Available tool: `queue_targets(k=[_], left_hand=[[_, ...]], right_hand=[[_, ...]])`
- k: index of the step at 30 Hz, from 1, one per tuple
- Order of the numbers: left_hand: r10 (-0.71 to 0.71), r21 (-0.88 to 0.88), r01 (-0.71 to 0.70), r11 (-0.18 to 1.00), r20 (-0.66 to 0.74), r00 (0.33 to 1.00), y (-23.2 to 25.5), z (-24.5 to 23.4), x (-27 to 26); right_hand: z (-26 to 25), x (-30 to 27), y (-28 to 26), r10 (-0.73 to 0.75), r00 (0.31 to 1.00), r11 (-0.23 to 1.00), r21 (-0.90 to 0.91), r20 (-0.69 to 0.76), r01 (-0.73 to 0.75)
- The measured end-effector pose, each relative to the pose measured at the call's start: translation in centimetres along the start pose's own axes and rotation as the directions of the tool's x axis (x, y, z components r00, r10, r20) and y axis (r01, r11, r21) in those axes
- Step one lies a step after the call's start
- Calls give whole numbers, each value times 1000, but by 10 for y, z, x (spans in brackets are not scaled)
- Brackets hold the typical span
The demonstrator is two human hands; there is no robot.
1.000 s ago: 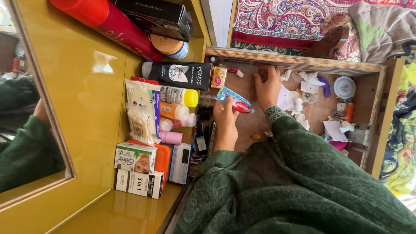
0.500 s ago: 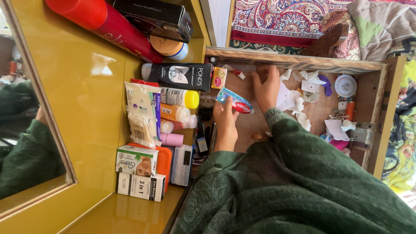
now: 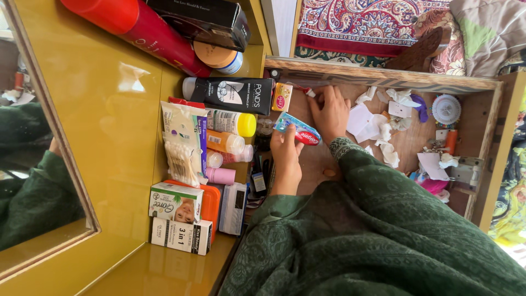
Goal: The person sorts through cosmetic products, toiletries, and hair accessories in a vanity drawer, moving items like a comb, small plastic containers, and various tubes and bottles to arrange them.
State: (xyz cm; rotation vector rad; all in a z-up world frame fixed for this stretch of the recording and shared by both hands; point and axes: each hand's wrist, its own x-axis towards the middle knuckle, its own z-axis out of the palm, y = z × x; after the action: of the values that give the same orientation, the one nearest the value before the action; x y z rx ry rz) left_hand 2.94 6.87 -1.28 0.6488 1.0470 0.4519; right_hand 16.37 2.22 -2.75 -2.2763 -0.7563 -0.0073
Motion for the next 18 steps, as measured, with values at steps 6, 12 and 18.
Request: queue_targets(k=[6, 12, 18], left_hand=[[-17, 10, 18, 1000, -11, 1000, 3, 1, -2], [-35, 30, 36, 999, -25, 999, 3, 1, -1], [-32, 10, 33, 999, -23, 999, -2, -1, 3]], right_hand=[[3, 1, 1, -4, 1000, 1000, 16, -11, 4], [3, 4, -2, 13, 999, 1000, 0, 36, -13], [-4, 6, -2, -1, 1000, 1000, 30, 30, 0]])
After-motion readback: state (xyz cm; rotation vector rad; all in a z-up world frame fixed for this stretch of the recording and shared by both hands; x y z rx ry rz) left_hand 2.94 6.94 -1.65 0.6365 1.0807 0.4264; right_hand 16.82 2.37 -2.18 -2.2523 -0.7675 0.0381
